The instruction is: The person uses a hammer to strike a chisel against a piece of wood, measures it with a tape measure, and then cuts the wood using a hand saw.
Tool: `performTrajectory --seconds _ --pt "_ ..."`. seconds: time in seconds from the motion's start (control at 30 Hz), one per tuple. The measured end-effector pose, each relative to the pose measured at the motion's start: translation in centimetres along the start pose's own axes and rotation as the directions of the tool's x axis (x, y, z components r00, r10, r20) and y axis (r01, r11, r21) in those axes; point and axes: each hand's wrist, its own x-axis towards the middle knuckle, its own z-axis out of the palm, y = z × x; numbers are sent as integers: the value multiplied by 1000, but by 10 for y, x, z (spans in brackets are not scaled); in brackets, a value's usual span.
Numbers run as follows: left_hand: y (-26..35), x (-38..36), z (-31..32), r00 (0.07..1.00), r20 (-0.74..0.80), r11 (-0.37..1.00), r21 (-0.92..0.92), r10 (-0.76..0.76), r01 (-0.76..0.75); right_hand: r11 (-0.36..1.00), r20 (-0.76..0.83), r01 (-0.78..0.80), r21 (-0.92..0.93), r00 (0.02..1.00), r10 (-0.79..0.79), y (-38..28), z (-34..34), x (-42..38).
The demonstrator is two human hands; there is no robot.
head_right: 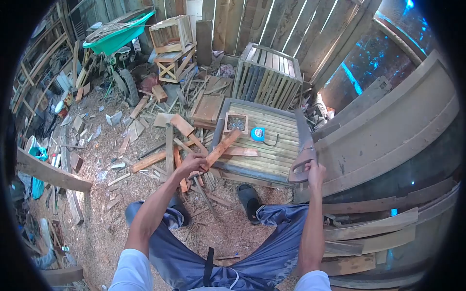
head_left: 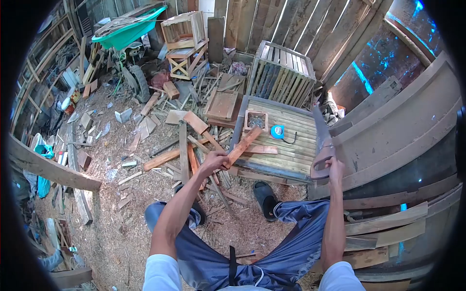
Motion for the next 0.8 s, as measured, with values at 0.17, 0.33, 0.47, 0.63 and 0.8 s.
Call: performTrajectory --seconds 0.17,0.33,0.47,0.63,0.8 --pt "2 0 -9 998 -11 998 22 -59 60 903 5 244 353 965 -263 -42 27 -67" --pt "-6 5 -14 997 60 999 -27 -44 46 887 199 190 421 934 -295 -19 65 -131" --pt "-1 3 -15 995 85 998 5 -57 57 940 340 267 213 882 -327 -13 90 -160" --pt "3 -3 -18 992 99 996 60 -79 73 942 442 324 90 834 -330 3 114 -170" --pt "-14 8 -17 999 -15 998 49 -28 29 940 470 341 -16 832 -294 10 125 -176"
